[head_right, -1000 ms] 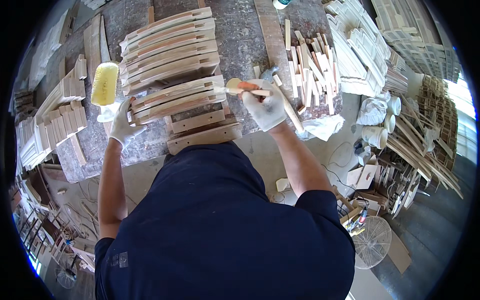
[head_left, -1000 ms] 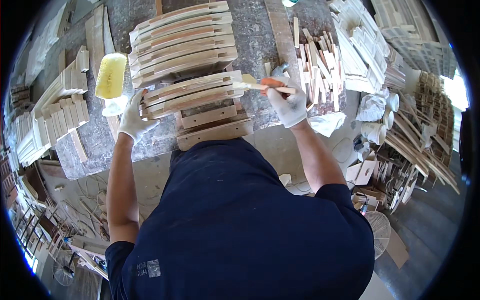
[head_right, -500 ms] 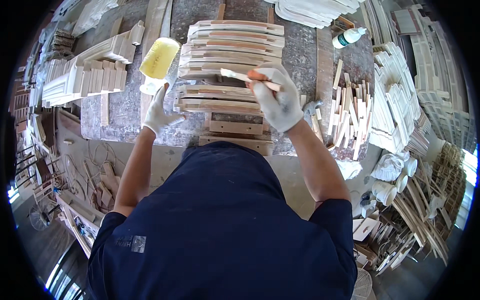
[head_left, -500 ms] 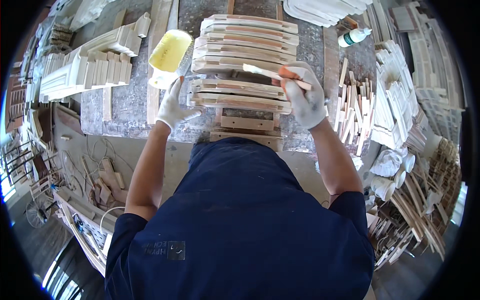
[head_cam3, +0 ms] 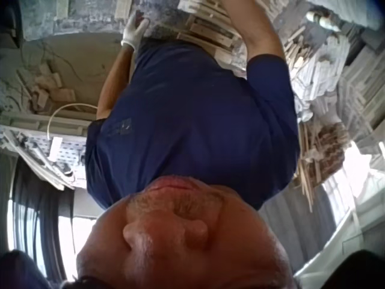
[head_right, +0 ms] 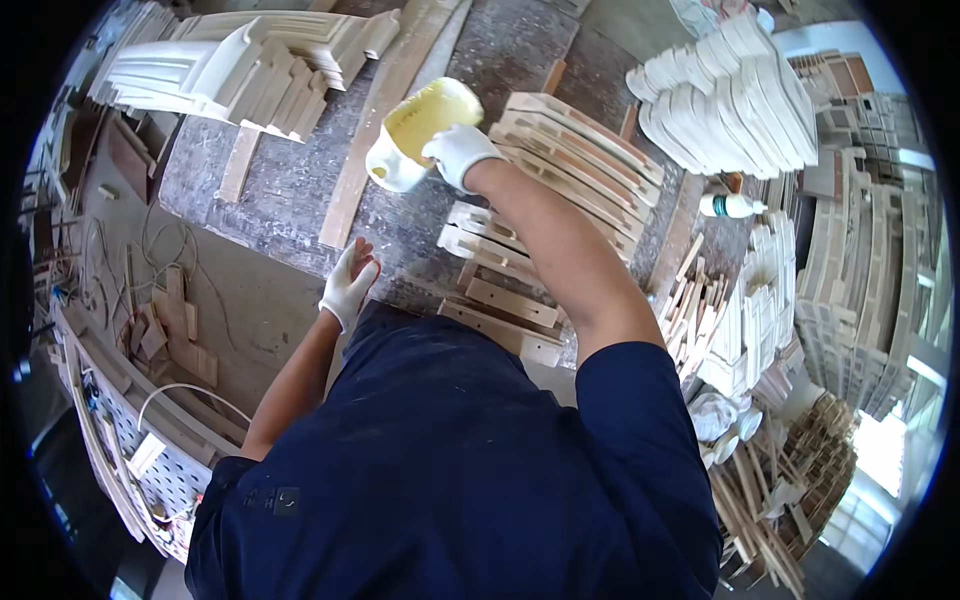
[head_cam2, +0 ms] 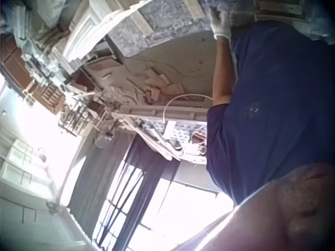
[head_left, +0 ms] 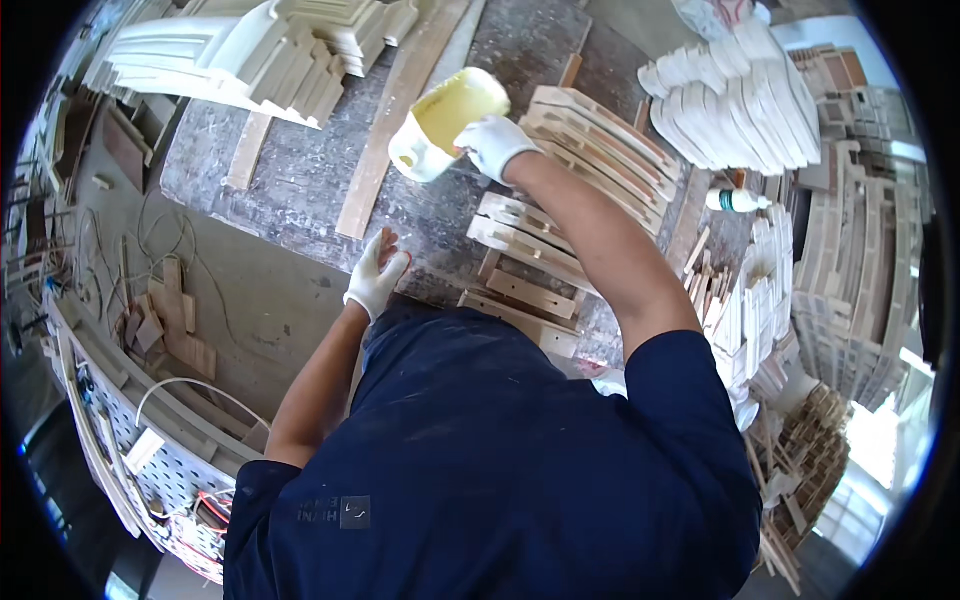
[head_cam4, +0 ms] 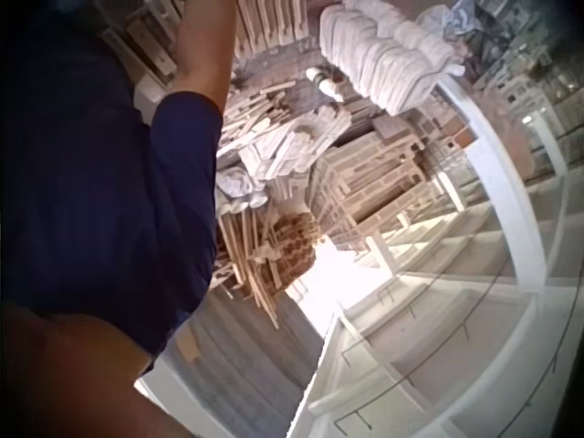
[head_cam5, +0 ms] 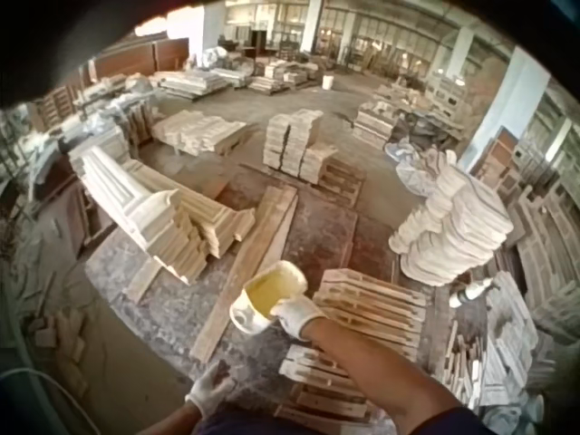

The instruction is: Applying glue to wooden pieces and securing them with a pneumatic nail gun to assemble furniture components.

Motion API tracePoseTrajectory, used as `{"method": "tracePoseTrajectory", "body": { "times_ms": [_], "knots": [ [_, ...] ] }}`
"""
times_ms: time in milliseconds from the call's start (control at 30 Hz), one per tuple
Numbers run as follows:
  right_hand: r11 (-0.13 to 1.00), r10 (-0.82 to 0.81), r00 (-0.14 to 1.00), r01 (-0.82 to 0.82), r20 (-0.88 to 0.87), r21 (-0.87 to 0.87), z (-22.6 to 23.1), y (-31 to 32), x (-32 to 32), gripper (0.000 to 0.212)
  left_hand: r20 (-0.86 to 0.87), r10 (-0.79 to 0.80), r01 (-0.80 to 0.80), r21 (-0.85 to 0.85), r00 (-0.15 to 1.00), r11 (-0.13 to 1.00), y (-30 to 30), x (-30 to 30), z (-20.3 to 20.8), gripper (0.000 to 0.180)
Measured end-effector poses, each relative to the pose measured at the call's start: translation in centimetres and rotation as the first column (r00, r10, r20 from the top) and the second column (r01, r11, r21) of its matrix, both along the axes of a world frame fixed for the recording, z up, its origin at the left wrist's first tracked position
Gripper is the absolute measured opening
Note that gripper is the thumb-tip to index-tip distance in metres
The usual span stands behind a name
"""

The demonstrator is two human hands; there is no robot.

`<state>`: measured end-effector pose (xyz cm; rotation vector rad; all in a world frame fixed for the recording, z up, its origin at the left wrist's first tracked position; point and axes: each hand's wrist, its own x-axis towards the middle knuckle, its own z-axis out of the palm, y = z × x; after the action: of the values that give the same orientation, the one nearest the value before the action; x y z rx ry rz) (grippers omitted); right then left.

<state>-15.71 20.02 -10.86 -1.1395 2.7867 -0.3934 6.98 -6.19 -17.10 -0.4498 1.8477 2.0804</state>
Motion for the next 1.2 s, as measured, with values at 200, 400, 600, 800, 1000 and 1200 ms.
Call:
{"method": "tracePoseTrajectory", "body": {
  "times_ms": [200,400,600,800,1000,1200],
  "knots": [
    [0.921,0.023,0.987,-0.082,0.157,0.381,2.5,-3.0,-0.5,0.04,0.065,0.382,-0.385,0.042,0.922,0.922,-7.6,-4.0,0.3,0.064],
    [0.998,0.063,0.996,-0.062,-0.063,0.02,13.8,-14.6,-4.5,0.078,-0.023,0.561,-0.556,0.113,0.827,0.824,-10.1,-9.8,1.4,0.056],
    [0.995,0.098,0.991,-0.097,-0.087,0.017,14.9,-34.3,-17.1,0.087,-0.025,0.495,-0.469,0.277,0.869,0.838,-7.8,-9.7,2.5,0.053],
    [0.975,-0.171,0.955,0.129,0.241,0.181,17.5,-35.9,-14.0,0.084,0.063,0.577,-0.561,0.344,0.814,0.753,-12.2,-7.4,5.9,0.046],
    [0.983,-0.169,0.977,0.157,0.13,0.092,19.7,-26.7,-4.7,0.081,-0.038,0.488,-0.349,0.651,0.872,0.674,-14.6,-14.8,13.3,0.091],
    [0.971,-0.156,0.985,0.138,-0.079,-0.193,20.1,-9.6,9.5,0.081,-0.186,0.478,-0.258,0.649,0.858,0.716,-3.3,-15.8,19.9,0.074]
  ]
}}
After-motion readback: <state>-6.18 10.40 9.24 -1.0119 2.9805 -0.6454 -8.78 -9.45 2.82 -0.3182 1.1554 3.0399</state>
